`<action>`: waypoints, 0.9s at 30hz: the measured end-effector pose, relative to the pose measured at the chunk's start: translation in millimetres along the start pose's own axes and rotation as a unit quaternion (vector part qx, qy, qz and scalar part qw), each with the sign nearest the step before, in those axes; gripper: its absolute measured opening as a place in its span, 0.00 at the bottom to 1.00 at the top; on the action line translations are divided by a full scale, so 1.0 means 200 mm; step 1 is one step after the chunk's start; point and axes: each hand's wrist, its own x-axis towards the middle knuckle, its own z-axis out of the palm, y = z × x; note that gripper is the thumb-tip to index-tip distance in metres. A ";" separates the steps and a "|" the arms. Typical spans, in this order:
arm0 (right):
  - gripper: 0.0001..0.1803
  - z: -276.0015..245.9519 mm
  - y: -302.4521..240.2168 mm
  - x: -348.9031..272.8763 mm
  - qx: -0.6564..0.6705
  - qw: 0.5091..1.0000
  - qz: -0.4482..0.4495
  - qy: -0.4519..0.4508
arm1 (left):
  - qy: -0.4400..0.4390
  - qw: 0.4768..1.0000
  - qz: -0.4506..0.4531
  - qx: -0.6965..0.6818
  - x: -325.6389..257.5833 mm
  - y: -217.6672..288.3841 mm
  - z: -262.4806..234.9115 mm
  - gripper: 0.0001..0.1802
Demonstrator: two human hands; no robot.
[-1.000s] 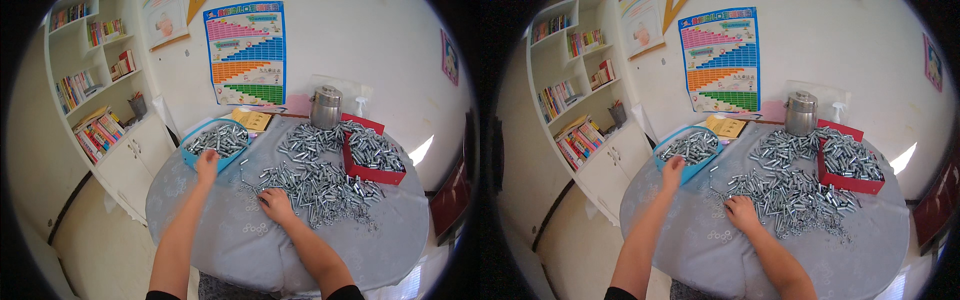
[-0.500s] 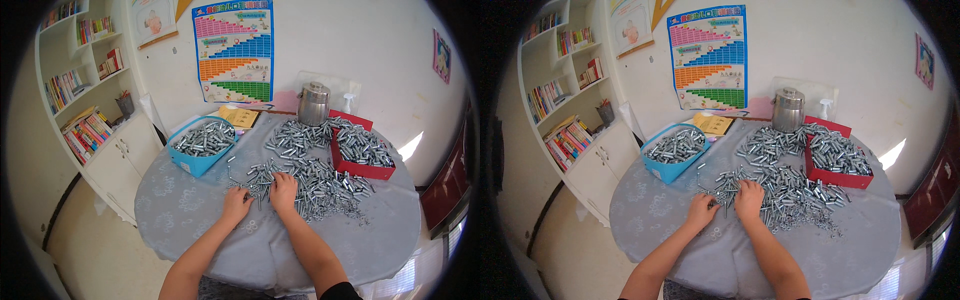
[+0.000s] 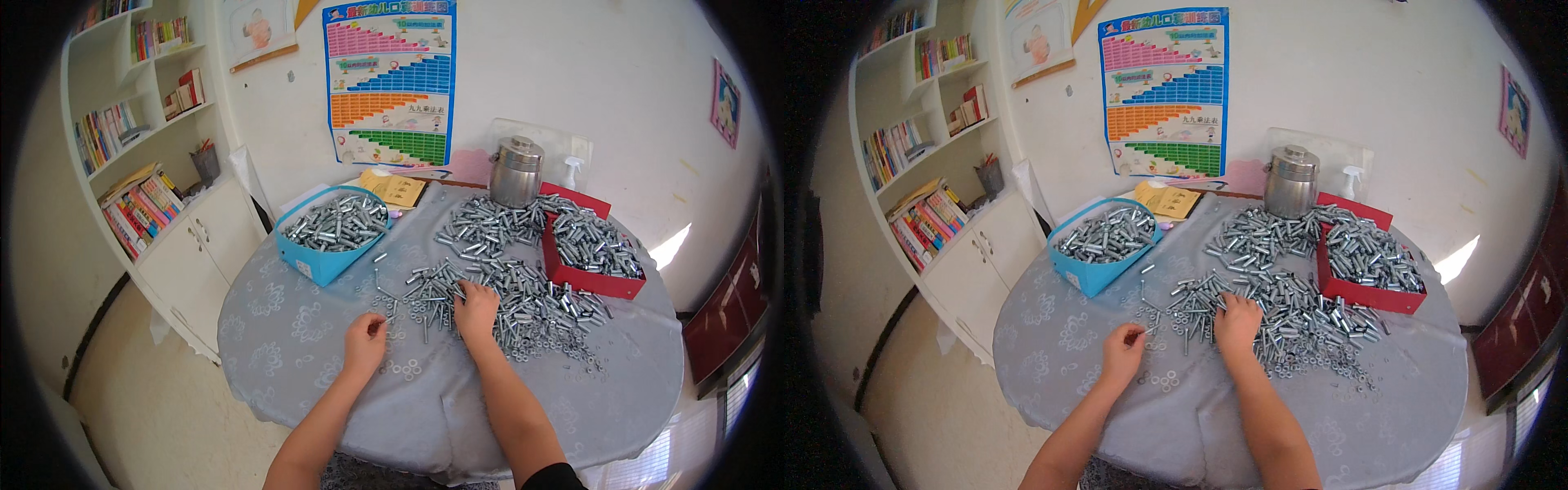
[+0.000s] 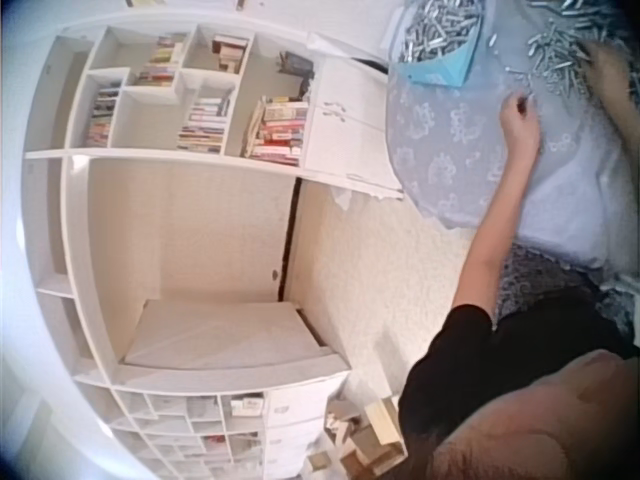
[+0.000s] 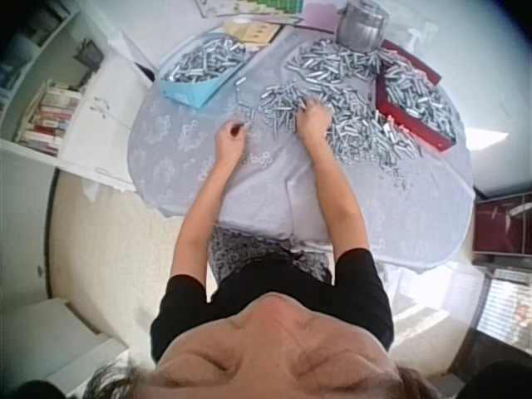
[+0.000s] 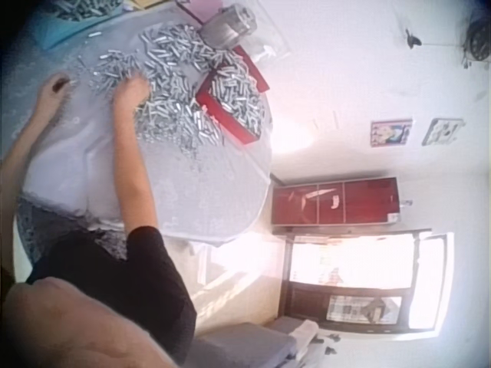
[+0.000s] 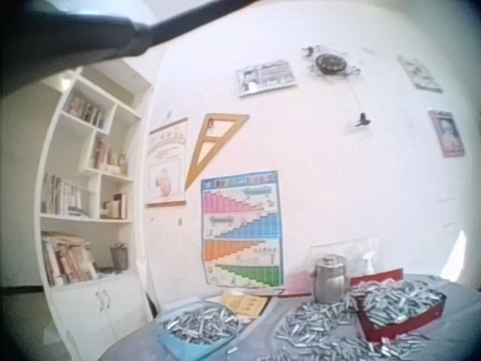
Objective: The person sits at a table covered with a grey cloth and assembles metal fasteners by hand. They pick up bolts and washers from a large pile, thread the washers onto the bolts, and place the completed assemblies into a blue plastic bin.
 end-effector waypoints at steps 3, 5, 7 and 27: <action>0.15 -0.03 -0.02 0.00 -0.021 1.000 -0.006 0.004 | 0.022 0.999 -0.019 -0.046 -0.01 0.00 -0.03 0.05; 0.13 -0.02 -0.02 0.01 -0.027 1.000 -0.005 0.006 | 0.026 0.994 -0.046 -0.091 -0.01 -0.02 -0.04 0.04; 0.11 -0.02 -0.02 0.01 -0.030 0.999 0.007 -0.010 | 0.026 0.991 -0.064 -0.117 -0.01 -0.03 -0.05 0.04; 0.11 -0.08 -0.20 0.03 0.175 0.965 -0.186 -0.060 | -0.016 0.940 -0.180 -0.290 0.01 0.00 -0.11 0.07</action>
